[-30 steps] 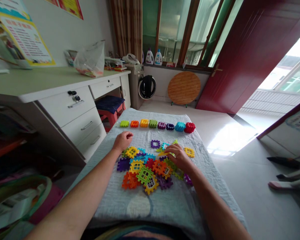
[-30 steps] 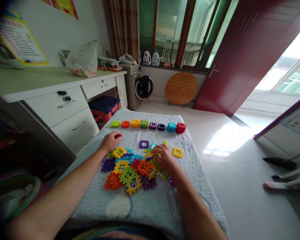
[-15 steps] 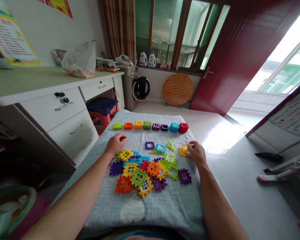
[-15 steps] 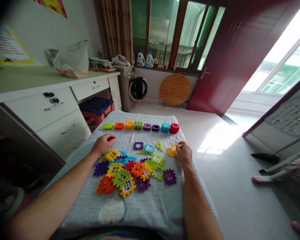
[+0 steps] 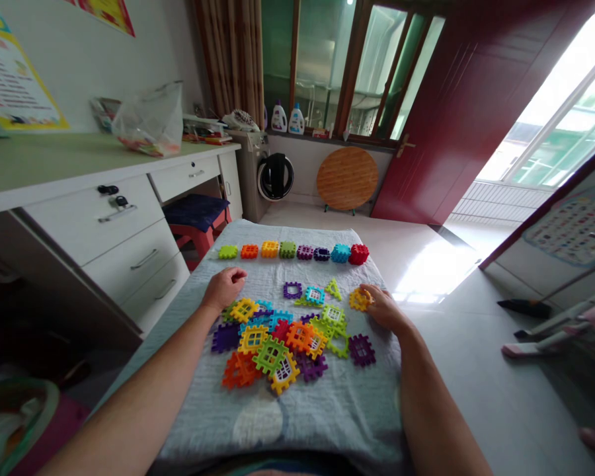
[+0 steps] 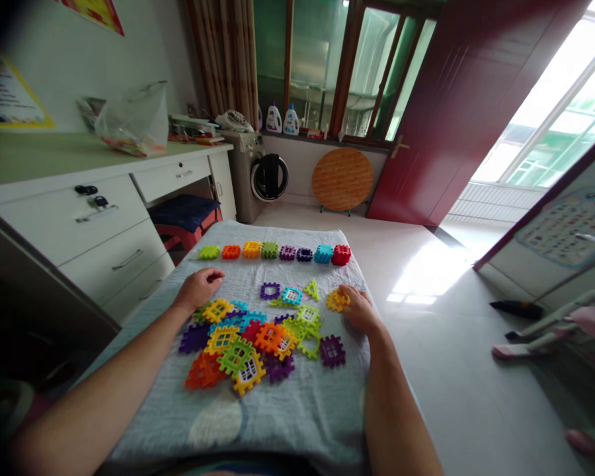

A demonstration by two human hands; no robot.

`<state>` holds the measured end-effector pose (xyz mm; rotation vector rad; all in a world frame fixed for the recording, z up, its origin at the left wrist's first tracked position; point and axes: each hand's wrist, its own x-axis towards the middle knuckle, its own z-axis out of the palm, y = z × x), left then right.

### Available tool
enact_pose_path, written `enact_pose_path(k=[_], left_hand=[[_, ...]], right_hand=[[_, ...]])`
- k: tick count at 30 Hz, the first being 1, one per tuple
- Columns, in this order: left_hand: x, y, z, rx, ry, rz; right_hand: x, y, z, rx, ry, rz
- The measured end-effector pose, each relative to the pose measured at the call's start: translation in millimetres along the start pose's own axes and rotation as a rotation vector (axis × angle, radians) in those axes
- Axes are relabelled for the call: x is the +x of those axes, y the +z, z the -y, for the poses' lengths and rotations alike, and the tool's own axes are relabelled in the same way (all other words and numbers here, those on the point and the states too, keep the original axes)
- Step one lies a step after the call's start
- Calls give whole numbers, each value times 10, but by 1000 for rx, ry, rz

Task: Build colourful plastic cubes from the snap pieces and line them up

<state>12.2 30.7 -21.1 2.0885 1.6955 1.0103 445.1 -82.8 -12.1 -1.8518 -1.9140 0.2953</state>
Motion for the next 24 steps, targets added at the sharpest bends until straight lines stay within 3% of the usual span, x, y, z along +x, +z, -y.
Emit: enact_pose_path(k=[10, 16, 24], left_hand=[[-9, -13, -27, 2, -11, 1], [-10, -2, -2, 1, 5, -11], [-10, -10, -15, 6, 6, -13]], right_hand=[[21, -102, 115, 136, 46, -31], [-26, -92, 275, 1, 19, 43], [-1, -30, 286, 8, -34, 0]])
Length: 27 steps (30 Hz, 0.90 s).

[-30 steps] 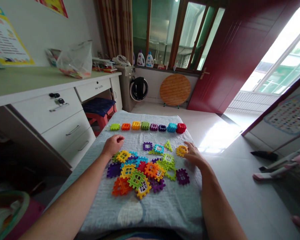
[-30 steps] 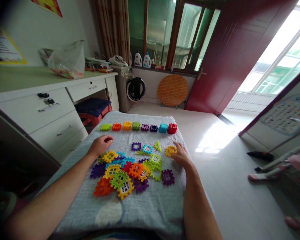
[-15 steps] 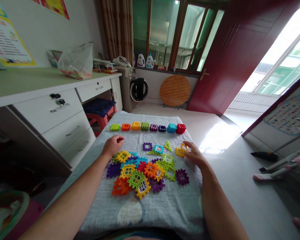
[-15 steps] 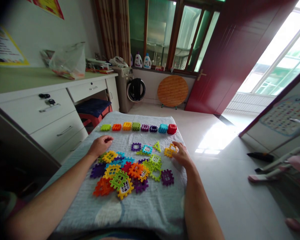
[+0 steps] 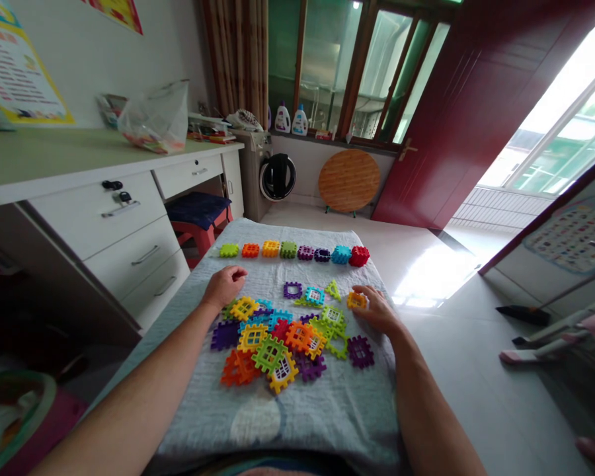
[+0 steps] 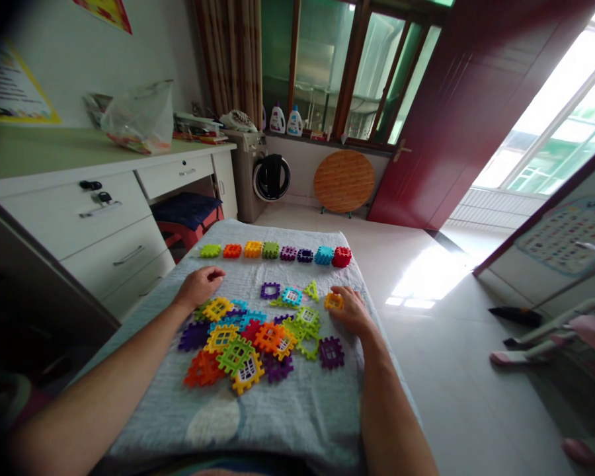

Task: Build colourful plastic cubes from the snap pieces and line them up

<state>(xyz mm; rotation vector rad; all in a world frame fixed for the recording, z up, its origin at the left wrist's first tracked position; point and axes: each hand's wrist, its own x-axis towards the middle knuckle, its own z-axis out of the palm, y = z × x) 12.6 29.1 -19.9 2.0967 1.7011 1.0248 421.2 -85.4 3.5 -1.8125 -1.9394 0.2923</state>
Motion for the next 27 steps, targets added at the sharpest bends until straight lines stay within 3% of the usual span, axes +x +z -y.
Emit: enact_pose_path(k=[10, 16, 22, 27], left_hand=[[-1, 3, -1, -8, -2, 2], [-8, -26, -56, -11, -11, 17], [-8, -18, -39, -14, -10, 10], [-3, -9, -36, -10, -6, 12]], right_hand=[[-2, 6, 28, -129, 112, -7], [54, 68, 138, -60, 33, -123], [105, 187, 288, -13, -30, -86], [94, 209, 273, -52, -2, -62]])
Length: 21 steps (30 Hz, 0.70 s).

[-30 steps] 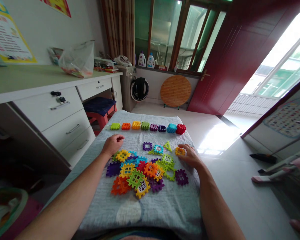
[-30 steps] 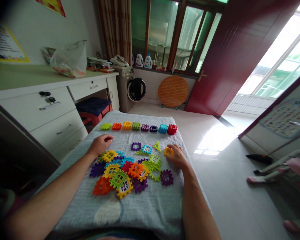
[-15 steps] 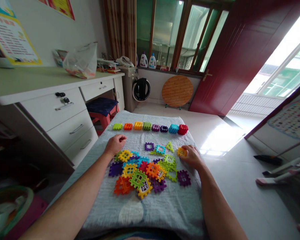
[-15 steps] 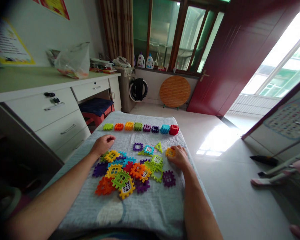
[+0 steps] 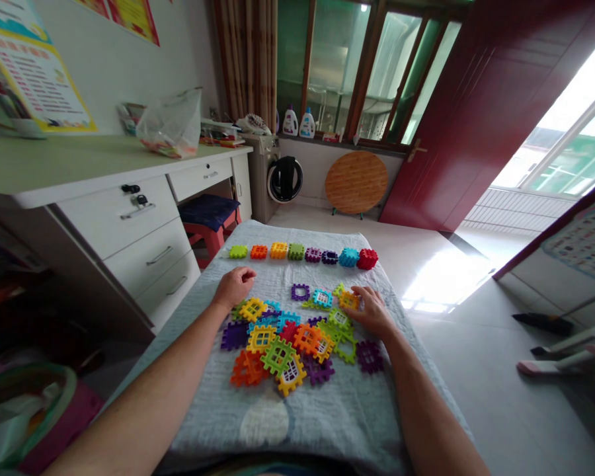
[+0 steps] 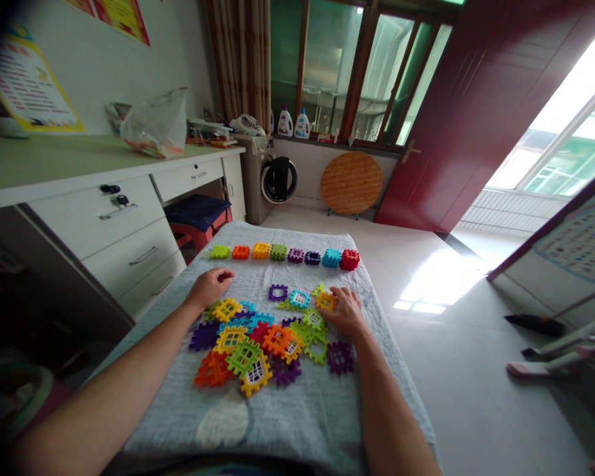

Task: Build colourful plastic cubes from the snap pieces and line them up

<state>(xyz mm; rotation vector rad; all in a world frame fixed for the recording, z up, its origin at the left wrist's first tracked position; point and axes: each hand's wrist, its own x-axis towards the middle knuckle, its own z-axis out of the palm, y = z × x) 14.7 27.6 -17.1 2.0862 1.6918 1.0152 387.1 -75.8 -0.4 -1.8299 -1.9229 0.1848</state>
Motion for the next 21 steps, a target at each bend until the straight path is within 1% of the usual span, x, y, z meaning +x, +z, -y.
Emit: enact_pose_path(k=[6, 9, 11, 13, 15, 17, 18, 21], left_hand=[[9, -4, 9, -11, 9, 12], [24, -20, -99, -7, 10, -5], [26, -25, -274, -13, 68, -24], [13, -10, -525, -53, 172, 19], [-14, 31, -811, -94, 282, 125], [-49, 95, -1080, -108, 398, 255], [-67, 133, -1195, -103, 446, 293], [-110, 266, -1448, -70, 546, 393]], right_hand=[[8, -7, -28, -6, 13, 13], [38, 7, -6, 9, -7, -24], [63, 19, 14, 21, -29, -42], [79, 24, 30, 11, -37, -40], [78, 13, 36, -19, -21, -32], [60, -13, 31, -48, 2, -19], [46, -28, 26, -58, 12, -8], [6, -66, 11, -81, 32, 33]])
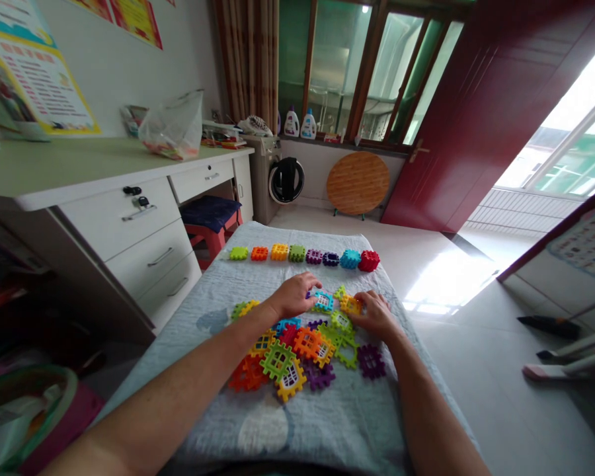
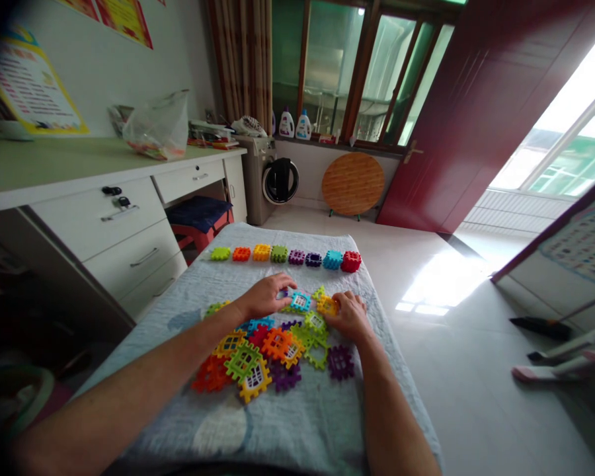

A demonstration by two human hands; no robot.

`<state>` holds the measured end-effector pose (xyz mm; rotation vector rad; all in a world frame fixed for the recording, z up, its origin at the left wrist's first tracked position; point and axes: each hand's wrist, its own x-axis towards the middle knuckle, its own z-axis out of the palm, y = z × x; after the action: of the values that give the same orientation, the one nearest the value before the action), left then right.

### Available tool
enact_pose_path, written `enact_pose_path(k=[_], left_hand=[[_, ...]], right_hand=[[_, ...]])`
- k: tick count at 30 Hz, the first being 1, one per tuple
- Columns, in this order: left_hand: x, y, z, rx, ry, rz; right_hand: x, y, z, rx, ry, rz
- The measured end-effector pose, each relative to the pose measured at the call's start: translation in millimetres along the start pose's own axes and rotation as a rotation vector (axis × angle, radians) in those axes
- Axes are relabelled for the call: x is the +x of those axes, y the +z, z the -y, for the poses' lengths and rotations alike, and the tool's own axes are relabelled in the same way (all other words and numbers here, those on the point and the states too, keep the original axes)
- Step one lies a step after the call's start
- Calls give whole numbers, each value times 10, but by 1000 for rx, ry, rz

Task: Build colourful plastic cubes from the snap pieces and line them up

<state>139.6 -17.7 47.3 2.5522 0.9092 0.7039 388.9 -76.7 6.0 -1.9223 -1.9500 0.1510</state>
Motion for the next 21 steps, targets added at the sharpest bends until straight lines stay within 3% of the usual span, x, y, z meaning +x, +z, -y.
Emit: enact_pose_path(k=[4, 10, 17, 21], left_hand=[[153, 181, -132, 51, 77, 83], [342, 356, -226, 144, 138, 107], [325, 335, -317, 266, -22, 187], [297, 213, -264, 303, -63, 179]], right_hand=[[-9, -14, 3, -22, 7, 17], [31, -15, 112, 50, -97, -98], [44, 28, 344, 102, -285, -173], [67, 63, 322, 130, -321, -208]])
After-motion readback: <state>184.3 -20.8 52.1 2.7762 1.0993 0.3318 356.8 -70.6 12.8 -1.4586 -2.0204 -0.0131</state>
